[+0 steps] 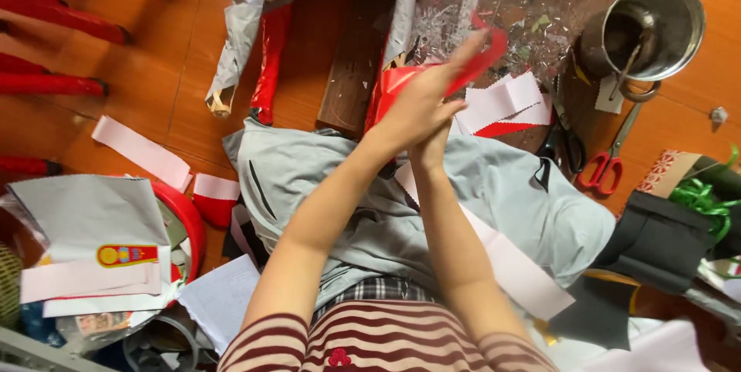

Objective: Decorating a paper and bamboo figure by gluing and applying strips of paper to its frame.

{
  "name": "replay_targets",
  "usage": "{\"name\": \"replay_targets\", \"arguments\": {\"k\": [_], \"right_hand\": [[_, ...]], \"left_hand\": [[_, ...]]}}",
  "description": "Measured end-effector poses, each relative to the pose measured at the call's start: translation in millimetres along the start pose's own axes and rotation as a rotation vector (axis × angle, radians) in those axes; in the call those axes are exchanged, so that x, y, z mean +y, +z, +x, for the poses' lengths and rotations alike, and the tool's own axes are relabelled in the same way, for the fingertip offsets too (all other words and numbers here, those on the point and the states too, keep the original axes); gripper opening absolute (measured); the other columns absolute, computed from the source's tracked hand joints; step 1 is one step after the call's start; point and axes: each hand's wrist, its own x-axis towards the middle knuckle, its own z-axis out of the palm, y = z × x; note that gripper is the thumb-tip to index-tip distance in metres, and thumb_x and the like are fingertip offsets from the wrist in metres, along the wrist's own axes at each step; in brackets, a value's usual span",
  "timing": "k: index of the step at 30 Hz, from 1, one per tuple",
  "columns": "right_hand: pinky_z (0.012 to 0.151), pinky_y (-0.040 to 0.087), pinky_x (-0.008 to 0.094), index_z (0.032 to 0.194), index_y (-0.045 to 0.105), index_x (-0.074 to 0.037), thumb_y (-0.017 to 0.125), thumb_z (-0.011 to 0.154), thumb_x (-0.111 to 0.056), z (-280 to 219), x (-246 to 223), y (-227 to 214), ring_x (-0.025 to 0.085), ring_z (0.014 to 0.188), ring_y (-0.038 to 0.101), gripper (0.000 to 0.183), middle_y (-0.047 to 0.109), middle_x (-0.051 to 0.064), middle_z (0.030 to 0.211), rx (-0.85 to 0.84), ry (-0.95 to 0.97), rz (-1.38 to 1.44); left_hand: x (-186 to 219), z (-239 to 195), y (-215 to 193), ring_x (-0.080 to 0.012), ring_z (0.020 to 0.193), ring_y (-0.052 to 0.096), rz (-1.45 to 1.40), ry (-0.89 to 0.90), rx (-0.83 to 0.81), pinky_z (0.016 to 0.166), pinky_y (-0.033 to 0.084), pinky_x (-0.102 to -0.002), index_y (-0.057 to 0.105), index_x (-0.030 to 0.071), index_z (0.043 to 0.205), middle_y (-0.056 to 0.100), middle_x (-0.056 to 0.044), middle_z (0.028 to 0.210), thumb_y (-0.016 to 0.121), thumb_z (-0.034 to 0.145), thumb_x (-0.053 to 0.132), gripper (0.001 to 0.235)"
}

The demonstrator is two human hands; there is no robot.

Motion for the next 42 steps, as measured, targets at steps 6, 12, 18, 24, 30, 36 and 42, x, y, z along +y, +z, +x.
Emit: {"name": "replay_targets", "arguments": {"k": [6,12,18,24,30,36,42], "right_hand": [[0.071,0.059,0.029,0.089,0.068,-0.005,0.07,0.1,-0.013,0.3,-39.2,44.6,0.013,0.075,0.068,0.014,0.071,0.003,0.087,0.156,0.482,0.235],[0.069,0.056,0.03,0.09,0.068,-0.004,0.065,0.107,-0.022,-19.5,-17.6,-5.1,0.016,0.074,0.065,0.025,0.07,0.007,0.087,0.114,0.67,0.13],[0.092,0.052,0.03,0.123,0.06,-0.007,0.054,0.108,-0.027,20.6,-56.3,75.3,0.011,0.103,0.063,0.026,0.07,0.004,0.11,-0.385,0.086,-0.666],[0.086,0.058,0.037,0.112,0.067,-0.008,0.063,0.103,-0.032,70.8,-22.7,69.4,0.017,0.091,0.069,0.025,0.072,0.004,0.104,-0.277,0.806,0.206],[0.09,0.058,0.034,0.134,0.062,-0.01,0.063,0.1,-0.035,52.1,-33.1,92.1,0.017,0.1,0.069,0.042,0.071,0.004,0.116,-0.157,0.783,0.328],[0.08,0.055,0.036,0.148,0.039,-0.02,0.064,0.1,-0.021,29.6,-41.3,109.9,0.018,0.091,0.064,0.055,0.065,0.008,0.112,-0.166,0.356,-0.104],[0.095,0.054,0.04,0.145,0.048,0.006,0.065,0.108,-0.009,6.1,-98.2,135.6,0.031,0.118,0.063,0.043,0.06,0.018,0.133,-0.182,-0.577,-1.02]], "left_hand": [[-85.2,-87.3,6.8,-0.0439,0.125,0.062,-0.13,-0.681,0.026,0.1,0.051,-0.046,0.02,0.003,0.159,0.059,-0.031,0.138,0.076,0.099,0.031,0.087],[-81.2,-82.0,-4.7,-0.0414,0.116,0.069,-0.227,-0.746,-0.046,0.096,0.055,-0.044,0.021,0.009,0.157,0.07,-0.027,0.123,0.074,0.09,0.028,0.087],[-88.9,-85.0,3.1,-0.0469,0.101,0.07,-0.031,-0.849,-0.139,0.083,0.055,-0.049,0.017,0.01,0.162,0.072,-0.031,0.107,0.069,0.093,0.023,0.087],[-68.4,-81.4,-26.0,-0.0489,0.096,0.071,-0.798,-0.662,-0.105,0.081,0.06,-0.05,0.001,0.016,0.164,0.06,-0.026,0.134,0.079,0.088,0.023,0.109],[-69.9,-74.3,-40.4,-0.0366,0.106,0.071,-0.344,-0.619,-0.224,0.089,0.056,-0.041,-0.013,0.015,0.161,0.064,-0.024,0.13,0.085,0.092,0.014,0.12],[-83.4,-3.4,-59.5,-0.0365,0.132,0.067,0.015,-0.181,0.448,0.108,0.06,-0.039,0.017,0.015,0.166,0.048,-0.016,0.158,0.061,0.103,-0.009,0.081],[-71.2,33.7,-10.1,-0.0228,0.099,0.075,0.148,-0.041,0.115,0.087,0.061,-0.032,0.018,0.018,0.167,0.054,-0.01,0.16,0.057,0.099,-0.011,0.083]]}}
